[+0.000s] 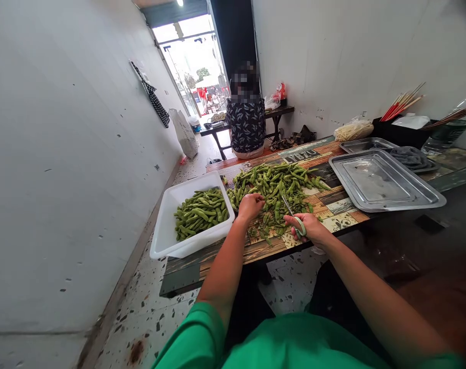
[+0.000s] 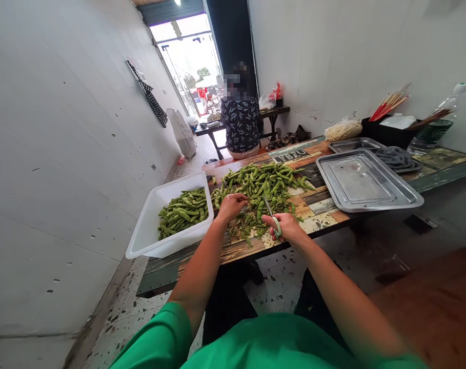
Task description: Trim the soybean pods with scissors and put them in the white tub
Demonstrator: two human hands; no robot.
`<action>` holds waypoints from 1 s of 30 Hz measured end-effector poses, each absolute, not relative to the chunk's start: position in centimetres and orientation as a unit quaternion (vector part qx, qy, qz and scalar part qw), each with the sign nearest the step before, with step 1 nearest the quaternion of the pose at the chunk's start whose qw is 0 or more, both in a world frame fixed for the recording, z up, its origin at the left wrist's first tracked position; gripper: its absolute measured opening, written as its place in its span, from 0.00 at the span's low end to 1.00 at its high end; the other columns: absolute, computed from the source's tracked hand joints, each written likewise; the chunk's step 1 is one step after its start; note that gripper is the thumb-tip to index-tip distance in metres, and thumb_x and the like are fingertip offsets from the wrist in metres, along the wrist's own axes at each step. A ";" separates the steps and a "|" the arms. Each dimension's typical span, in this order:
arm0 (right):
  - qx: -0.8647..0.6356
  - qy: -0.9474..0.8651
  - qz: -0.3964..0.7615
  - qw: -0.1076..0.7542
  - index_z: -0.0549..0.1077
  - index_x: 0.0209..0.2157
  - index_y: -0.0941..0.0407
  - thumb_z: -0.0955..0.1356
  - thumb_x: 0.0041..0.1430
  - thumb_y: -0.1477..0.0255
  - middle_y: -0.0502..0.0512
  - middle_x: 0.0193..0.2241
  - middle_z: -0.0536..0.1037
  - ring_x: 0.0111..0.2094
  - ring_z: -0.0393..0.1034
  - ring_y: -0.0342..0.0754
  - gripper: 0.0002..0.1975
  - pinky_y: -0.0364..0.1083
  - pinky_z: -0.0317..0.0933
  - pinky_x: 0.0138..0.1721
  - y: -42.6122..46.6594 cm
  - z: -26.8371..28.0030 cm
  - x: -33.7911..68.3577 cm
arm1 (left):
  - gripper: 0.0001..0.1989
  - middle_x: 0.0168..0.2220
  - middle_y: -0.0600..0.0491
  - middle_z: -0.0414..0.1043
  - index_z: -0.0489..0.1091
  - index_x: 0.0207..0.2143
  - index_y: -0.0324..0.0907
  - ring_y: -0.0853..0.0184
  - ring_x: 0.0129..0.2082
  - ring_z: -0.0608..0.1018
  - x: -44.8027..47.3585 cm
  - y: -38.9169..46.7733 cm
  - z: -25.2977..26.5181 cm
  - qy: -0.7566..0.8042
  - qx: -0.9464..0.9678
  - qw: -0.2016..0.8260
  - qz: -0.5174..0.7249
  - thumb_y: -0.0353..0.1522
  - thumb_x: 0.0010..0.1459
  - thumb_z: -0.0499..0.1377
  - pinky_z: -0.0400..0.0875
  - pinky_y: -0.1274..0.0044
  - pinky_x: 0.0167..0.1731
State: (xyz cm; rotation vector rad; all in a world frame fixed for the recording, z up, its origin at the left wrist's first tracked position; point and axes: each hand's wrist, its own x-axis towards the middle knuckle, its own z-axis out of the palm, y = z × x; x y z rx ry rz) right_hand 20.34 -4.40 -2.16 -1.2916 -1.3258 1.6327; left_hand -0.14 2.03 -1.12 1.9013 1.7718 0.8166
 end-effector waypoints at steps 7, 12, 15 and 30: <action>-0.495 -0.575 0.588 0.281 0.66 0.23 0.57 0.72 0.46 0.52 0.48 0.16 0.70 0.15 0.65 0.40 0.22 0.37 0.50 0.09 -4.3 -1.8 20.3 | 0.13 0.20 0.58 0.67 0.73 0.35 0.35 0.81 0.14 0.56 1.5 0.9 -0.4 0.519 0.551 0.511 0.408 0.35 0.49 0.64 0.48 0.82 0.16; -0.491 -0.583 0.588 0.271 0.68 0.26 0.57 0.72 0.46 0.52 0.48 0.17 0.70 0.17 0.66 0.41 0.22 0.37 0.52 0.11 -4.4 -1.5 20.2 | 0.14 0.22 0.56 0.69 0.69 0.30 0.34 0.83 0.12 0.54 1.8 0.6 0.0 0.466 0.511 0.616 0.376 0.35 0.45 0.67 0.42 0.83 0.14; -0.496 -0.582 0.584 0.272 0.67 0.25 0.56 0.72 0.45 0.52 0.47 0.16 0.69 0.16 0.64 0.41 0.22 0.37 0.51 0.11 -4.4 -1.5 20.0 | 0.14 0.21 0.56 0.68 0.68 0.28 0.35 0.83 0.12 0.54 1.9 0.5 0.0 0.451 0.506 0.636 0.369 0.35 0.45 0.67 0.42 0.83 0.13; -0.514 -0.561 0.552 0.341 0.66 0.22 0.56 0.70 0.45 0.50 0.46 0.13 0.68 0.12 0.60 0.39 0.23 0.38 0.47 0.12 -4.4 -1.9 19.8 | 0.14 0.17 0.60 0.61 0.68 0.28 0.33 0.84 0.13 0.55 2.4 0.9 -0.4 0.444 0.413 0.639 0.473 0.28 0.40 0.69 0.44 0.84 0.14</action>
